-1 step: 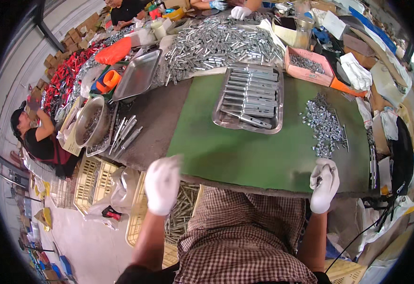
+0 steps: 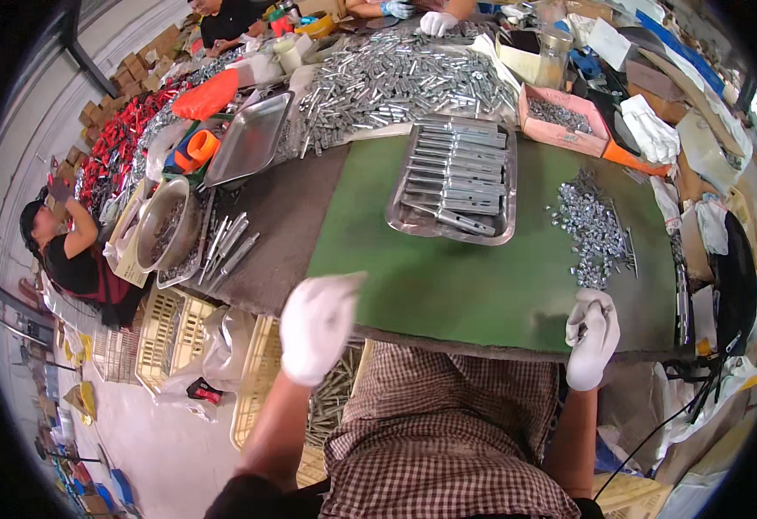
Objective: Assembling small metal pins and components onto a larger metal frame on a workbench.
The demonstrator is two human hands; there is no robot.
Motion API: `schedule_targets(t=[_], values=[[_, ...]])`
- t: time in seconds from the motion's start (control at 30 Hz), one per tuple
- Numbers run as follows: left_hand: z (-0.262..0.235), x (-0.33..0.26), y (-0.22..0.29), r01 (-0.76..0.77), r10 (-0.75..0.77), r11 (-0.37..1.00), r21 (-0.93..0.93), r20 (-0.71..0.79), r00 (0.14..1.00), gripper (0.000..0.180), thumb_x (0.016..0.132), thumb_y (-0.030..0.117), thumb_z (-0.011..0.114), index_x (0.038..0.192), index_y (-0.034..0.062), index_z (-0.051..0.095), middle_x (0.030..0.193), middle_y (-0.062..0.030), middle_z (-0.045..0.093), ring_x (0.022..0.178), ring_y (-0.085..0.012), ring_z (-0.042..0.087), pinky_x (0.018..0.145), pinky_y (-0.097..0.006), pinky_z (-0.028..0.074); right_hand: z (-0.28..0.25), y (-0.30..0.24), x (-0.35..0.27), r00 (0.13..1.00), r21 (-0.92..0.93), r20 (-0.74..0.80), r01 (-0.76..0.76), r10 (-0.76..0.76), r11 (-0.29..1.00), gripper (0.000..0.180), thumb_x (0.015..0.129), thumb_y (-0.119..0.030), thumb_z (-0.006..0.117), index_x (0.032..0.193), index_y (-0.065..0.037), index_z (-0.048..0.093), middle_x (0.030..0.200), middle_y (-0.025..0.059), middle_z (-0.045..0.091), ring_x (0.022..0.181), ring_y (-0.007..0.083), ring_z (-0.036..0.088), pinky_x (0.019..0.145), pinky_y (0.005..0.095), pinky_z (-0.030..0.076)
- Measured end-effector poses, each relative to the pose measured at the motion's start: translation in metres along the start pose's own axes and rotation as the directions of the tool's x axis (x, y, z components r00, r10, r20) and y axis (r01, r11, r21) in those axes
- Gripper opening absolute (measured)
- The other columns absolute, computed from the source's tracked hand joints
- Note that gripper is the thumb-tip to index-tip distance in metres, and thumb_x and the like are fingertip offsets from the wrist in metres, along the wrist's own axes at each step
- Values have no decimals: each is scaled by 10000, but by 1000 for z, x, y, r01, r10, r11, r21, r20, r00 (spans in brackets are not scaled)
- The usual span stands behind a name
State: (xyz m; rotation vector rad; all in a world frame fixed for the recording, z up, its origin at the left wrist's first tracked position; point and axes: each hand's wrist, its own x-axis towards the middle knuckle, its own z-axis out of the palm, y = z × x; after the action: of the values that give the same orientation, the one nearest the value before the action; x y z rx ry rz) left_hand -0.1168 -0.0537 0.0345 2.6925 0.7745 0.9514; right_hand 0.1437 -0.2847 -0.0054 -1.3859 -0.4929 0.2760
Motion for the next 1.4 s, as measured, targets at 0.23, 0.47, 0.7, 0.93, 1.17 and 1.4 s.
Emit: schedule_targets(t=[0.23, 0.47, 0.7, 0.93, 1.17, 1.4], values=[[90, 142, 27, -461, 463, 881, -109, 404, 789, 168, 840, 120, 633, 999, 76, 661, 940, -95, 641, 917, -304, 630, 818, -423, 508, 2, -5, -3, 999, -42, 19, -38, 39, 998, 218, 965, -89, 446, 1011, 11, 634, 682, -4, 506, 555, 43, 387, 504, 211, 298], [100, 175, 25, -568, 422, 822, -37, 710, 564, 190, 889, 203, 583, 1009, 74, 655, 965, -113, 638, 952, -297, 627, 858, -417, 506, 3, -6, -3, 999, -75, 7, -46, 47, 996, 213, 952, -76, 461, 994, 19, 647, 691, -5, 526, 571, 46, 406, 515, 206, 311], [79, 159, 8, 273, 109, 612, -742, 422, 900, 366, 1058, 313, 445, 1256, 18, 530, 943, -2, 571, 891, -116, 603, 766, -295, 519, 0, -5, -5, 1000, 14, 21, 10, -11, 1000, 240, 955, -84, 452, 1055, 12, 647, 730, 3, 553, 565, 41, 396, 513, 203, 310], [66, 140, 45, -613, 664, 735, -290, 123, 737, 276, 965, 285, 576, 1177, 113, 615, 885, -82, 614, 800, -232, 628, 724, -359, 516, 6, -32, -16, 970, -46, 66, -229, 232, 972, 334, 992, -168, 450, 1228, 3, 612, 846, 61, 656, 534, 37, 417, 497, 197, 332], [71, 91, 111, -495, 603, 798, -345, 474, 642, 316, 847, 245, 674, 1119, 99, 605, 860, -73, 604, 804, -264, 634, 715, -375, 520, 11, -46, -15, 893, -92, 170, -407, 418, 909, 360, 1032, -226, 462, 1246, 31, 594, 888, 56, 696, 525, 35, 439, 486, 193, 356], [72, 80, 111, -467, 573, 819, -334, 427, 699, 355, 834, 253, 692, 1144, 103, 609, 849, -59, 607, 775, -248, 639, 686, -357, 525, 5, -39, -15, 893, -196, 121, -407, 434, 892, 269, 984, -192, 547, 1077, 34, 662, 758, 28, 672, 565, 51, 502, 544, 222, 417]])
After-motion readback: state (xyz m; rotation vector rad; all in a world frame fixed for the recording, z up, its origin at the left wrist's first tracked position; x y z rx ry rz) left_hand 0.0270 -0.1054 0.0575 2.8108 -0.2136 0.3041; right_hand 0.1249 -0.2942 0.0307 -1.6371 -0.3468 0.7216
